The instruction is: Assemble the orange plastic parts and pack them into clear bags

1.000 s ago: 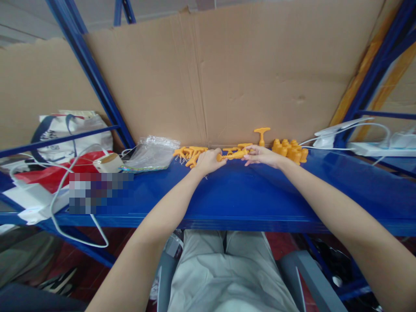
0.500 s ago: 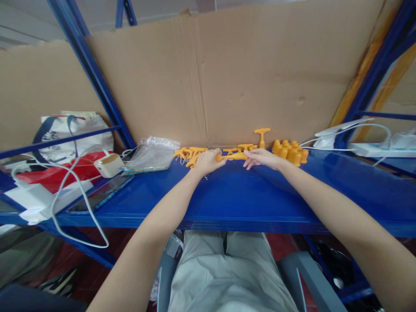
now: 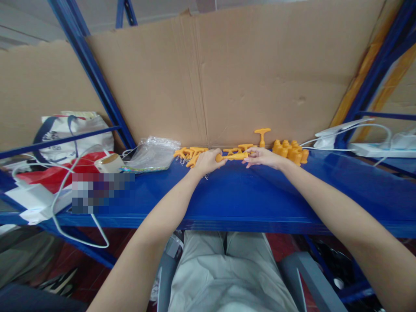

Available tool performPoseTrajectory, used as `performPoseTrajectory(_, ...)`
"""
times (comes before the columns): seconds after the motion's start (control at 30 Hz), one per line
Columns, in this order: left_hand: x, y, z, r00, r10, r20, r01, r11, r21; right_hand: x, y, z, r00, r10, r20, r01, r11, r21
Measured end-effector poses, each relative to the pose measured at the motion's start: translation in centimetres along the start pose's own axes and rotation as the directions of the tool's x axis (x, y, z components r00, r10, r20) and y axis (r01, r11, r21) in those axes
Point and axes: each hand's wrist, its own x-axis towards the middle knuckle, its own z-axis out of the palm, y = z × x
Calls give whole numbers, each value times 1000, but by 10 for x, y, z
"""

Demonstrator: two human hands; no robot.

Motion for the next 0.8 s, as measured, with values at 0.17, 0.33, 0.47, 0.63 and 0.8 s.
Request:
performPoseTrajectory(0.17, 1, -3, 1, 1000, 6, 10, -6, 1000, -23, -1, -1, 1, 1000, -14, -19, 14, 1000, 19)
performPoseTrajectory(0.33, 1, -3, 1, 1000, 5, 13, -5, 999, -40, 0, 0, 1, 1000, -7, -17, 7, 1000, -2)
performPoseTrajectory(0.47, 1, -2, 0, 1000, 0, 22, 1, 999, -46, 1, -1, 0, 1000, 4, -20, -5, 999, -33)
performPoseTrajectory(0.63, 1, -2, 0, 1000, 4, 7, -3, 998, -61, -1, -1, -5, 1000, -25, -17, 25, 999, -27)
performPoseTrajectory(0.8, 1, -2, 0, 1000, 6, 1, -6, 997, -71, 1, 0, -7, 998, -58, -33, 58, 998, -4)
